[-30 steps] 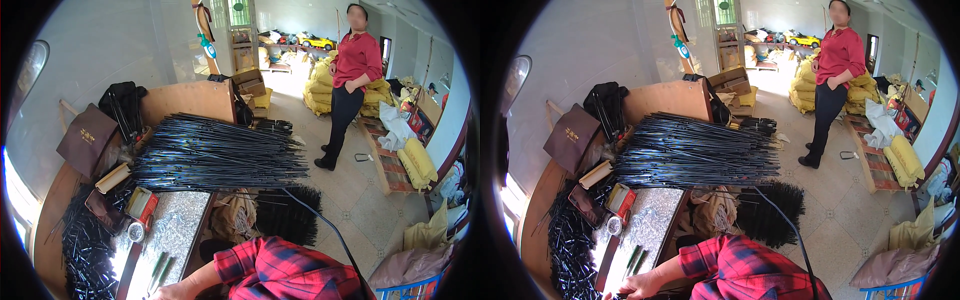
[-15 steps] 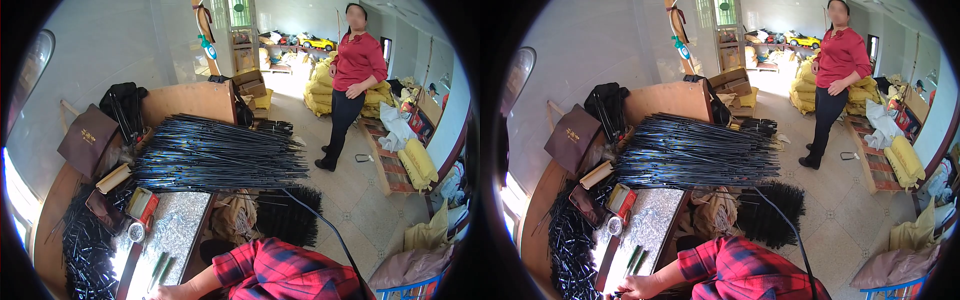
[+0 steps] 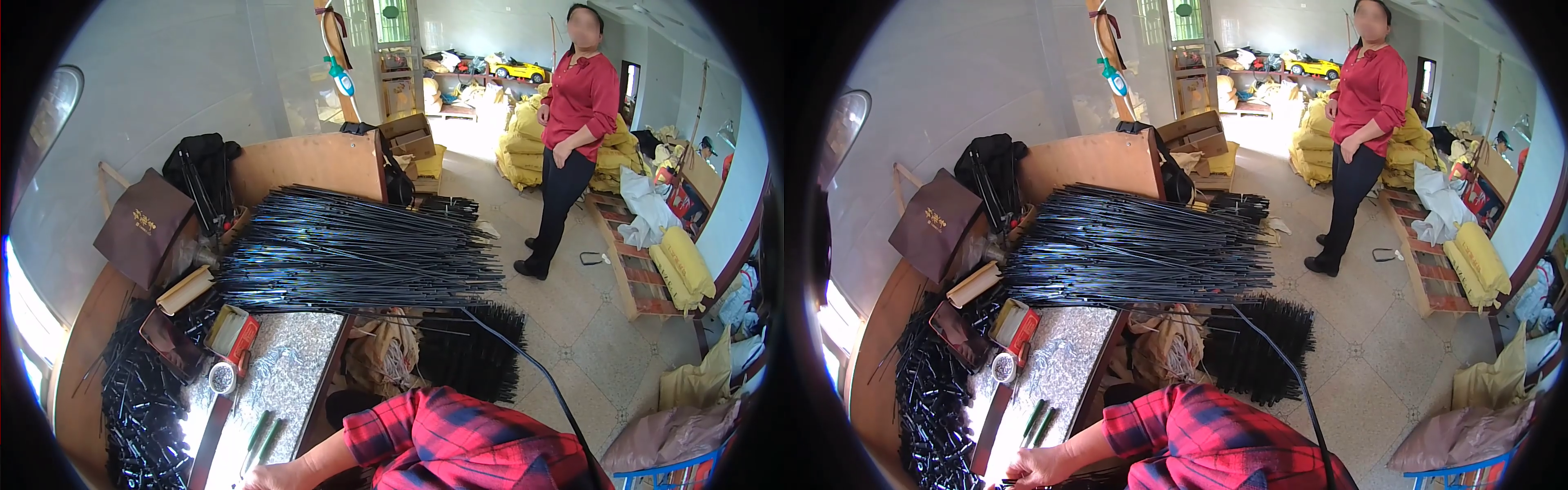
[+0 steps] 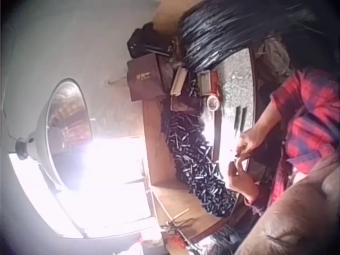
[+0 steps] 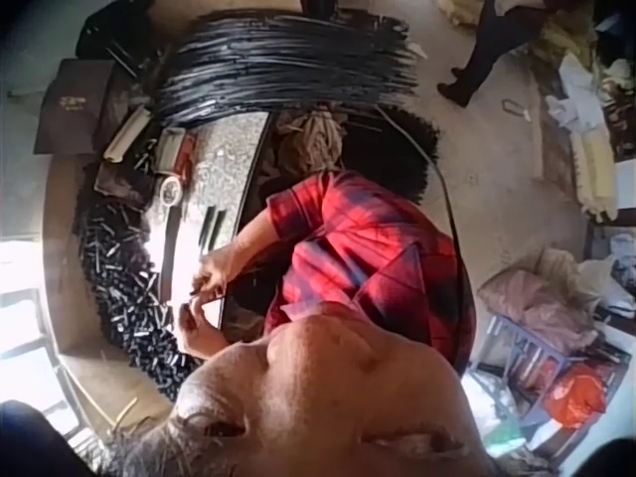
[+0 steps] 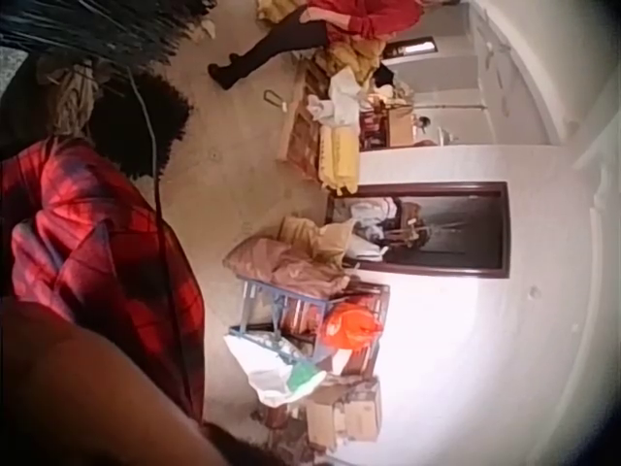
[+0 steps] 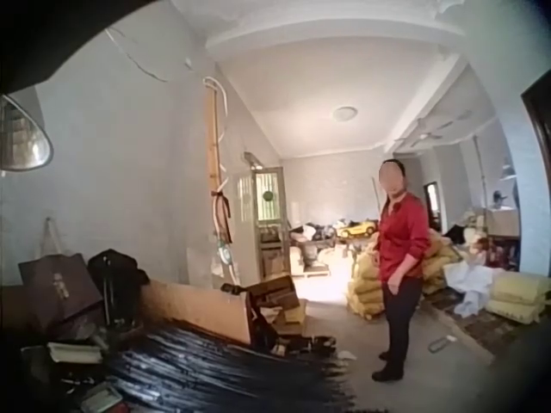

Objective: Assembling connectors onto black electrical cables at a factory workstation.

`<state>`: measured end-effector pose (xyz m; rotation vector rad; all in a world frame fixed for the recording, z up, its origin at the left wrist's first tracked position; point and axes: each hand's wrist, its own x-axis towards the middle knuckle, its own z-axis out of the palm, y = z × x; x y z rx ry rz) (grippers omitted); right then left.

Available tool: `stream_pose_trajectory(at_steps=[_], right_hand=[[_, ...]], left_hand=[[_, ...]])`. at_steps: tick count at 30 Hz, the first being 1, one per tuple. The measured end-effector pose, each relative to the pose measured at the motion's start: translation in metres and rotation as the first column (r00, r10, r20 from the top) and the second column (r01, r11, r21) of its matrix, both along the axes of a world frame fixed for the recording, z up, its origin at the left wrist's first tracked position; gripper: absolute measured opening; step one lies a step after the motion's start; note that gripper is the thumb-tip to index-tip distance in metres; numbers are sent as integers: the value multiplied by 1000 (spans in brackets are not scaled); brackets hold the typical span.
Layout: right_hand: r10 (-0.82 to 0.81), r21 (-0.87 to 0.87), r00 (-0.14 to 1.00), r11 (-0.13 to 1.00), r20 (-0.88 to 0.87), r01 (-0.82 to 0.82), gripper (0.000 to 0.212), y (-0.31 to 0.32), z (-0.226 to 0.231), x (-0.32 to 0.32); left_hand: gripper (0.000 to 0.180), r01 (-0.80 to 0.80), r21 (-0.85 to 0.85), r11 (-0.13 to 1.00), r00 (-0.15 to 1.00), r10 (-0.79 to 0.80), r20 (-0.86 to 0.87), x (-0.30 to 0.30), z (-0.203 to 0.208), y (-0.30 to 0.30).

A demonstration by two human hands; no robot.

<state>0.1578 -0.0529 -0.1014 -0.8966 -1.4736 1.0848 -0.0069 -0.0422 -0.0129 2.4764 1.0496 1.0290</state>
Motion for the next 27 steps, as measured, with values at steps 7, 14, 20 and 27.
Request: stream_pose_trajectory(at_steps=[7,14,20,27], right_hand=[[-44,38,991,999,128,40,25,1,4,1],[24,25,997,999,69,-26,22,-3,6,6],[-67,142,986,989,156,45,21,2,-8,-1],[10,-11,996,1000,93,-9,22,-5,4,6]], left_hand=[[28,72,-134,988,996,-64,63,-5,-2,4],[25,129,33,991,991,-130,26,-4,5,3],[24,169,81,982,985,-172,21,-4,5,2],[24,159,-198,967,987,-153,45,-11,0,11]])
